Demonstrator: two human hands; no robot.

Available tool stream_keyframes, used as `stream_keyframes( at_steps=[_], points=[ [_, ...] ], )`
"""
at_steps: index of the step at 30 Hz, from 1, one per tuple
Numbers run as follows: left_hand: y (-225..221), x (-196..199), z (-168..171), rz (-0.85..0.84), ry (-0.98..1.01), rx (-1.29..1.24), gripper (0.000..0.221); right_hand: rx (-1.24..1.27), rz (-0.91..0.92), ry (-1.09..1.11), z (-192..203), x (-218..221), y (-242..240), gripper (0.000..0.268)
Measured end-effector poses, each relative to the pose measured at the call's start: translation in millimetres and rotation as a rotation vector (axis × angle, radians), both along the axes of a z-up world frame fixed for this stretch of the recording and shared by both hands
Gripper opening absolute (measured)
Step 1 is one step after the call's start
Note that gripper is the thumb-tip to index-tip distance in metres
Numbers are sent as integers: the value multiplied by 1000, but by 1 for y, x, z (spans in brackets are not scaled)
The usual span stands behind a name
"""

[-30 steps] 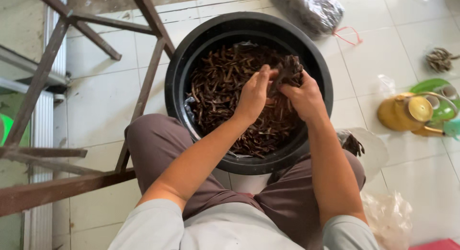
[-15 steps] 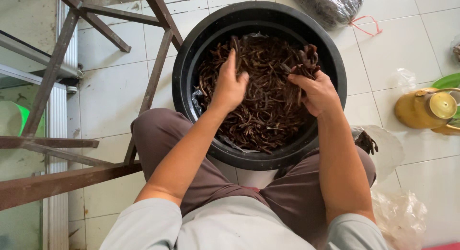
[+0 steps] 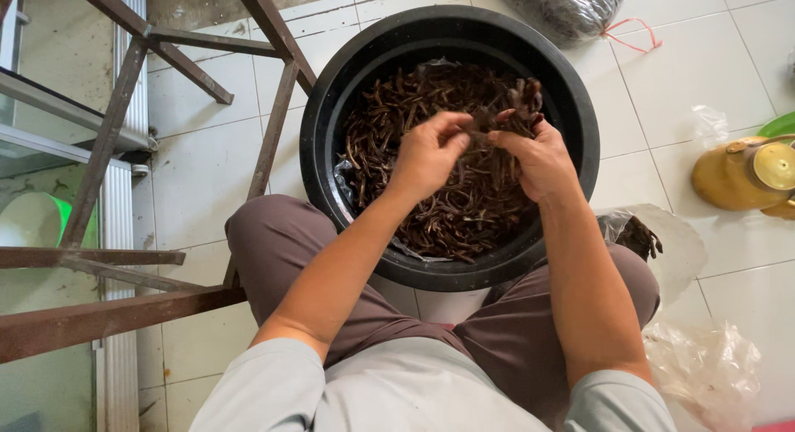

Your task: The person sorts dried food items in a large black bin by hand, picking up small bundles and placing them into a separate clear plastic bag.

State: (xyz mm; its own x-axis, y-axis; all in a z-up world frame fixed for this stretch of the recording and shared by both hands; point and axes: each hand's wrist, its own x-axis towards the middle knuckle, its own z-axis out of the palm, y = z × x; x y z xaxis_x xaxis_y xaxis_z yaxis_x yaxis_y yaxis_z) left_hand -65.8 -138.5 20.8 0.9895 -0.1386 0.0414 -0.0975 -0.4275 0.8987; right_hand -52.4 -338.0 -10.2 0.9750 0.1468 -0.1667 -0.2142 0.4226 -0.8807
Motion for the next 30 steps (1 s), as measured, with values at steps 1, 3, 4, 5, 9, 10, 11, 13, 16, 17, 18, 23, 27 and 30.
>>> stream_keyframes(
  at_steps=[1, 3, 4, 5, 9, 10, 11, 13, 16, 17, 18, 23, 27, 30],
  points=[
    [1, 0, 3, 78, 121, 15, 33, -14, -35, 45, 2, 0, -2, 25],
    [2, 4, 4, 87, 129, -45, 33, 29, -47, 65, 5, 0, -7, 25],
    [3, 6, 2, 100, 135, -108, 33, 69, -56, 83, 6, -1, -10, 25],
    [4, 9, -1, 96, 134, -104, 33, 73, -60, 82, 6, 0, -12, 25],
    [8, 19, -30, 134, 161, 1, 43, 125, -34, 100, 9, -4, -14, 20],
    [8, 21, -40, 113, 105, 147, 50, 143, 8, 117, 10, -5, -14, 21],
    [6, 25, -50, 111, 106, 148, 50, 144, 6, 118, 11, -6, -14, 21],
    [-2, 33, -61, 100, -336, 373, 37, 114, 46, 130, 11, -8, -12, 20],
    [-18, 38, -56, -5, 304, -365, 60, 113, 109, 87, 8, -10, -8, 17],
    [-22, 38, -51, -4, 304, -364, 60, 114, 111, 87, 8, -10, -7, 17],
    [-25, 40, -47, 25, 341, -529, 56, 128, 130, 116, 8, -11, -5, 19],
    [-23, 45, -48, 120, 303, -860, 44, 107, 150, 120, 13, -12, -6, 27],
    [-4, 48, -51, 344, -94, -357, 38, 132, 45, 160, 11, -9, -14, 24],
    [-10, 24, -37, 173, -165, 24, 35, 174, -10, 170, 3, -5, -15, 23]
  ],
)
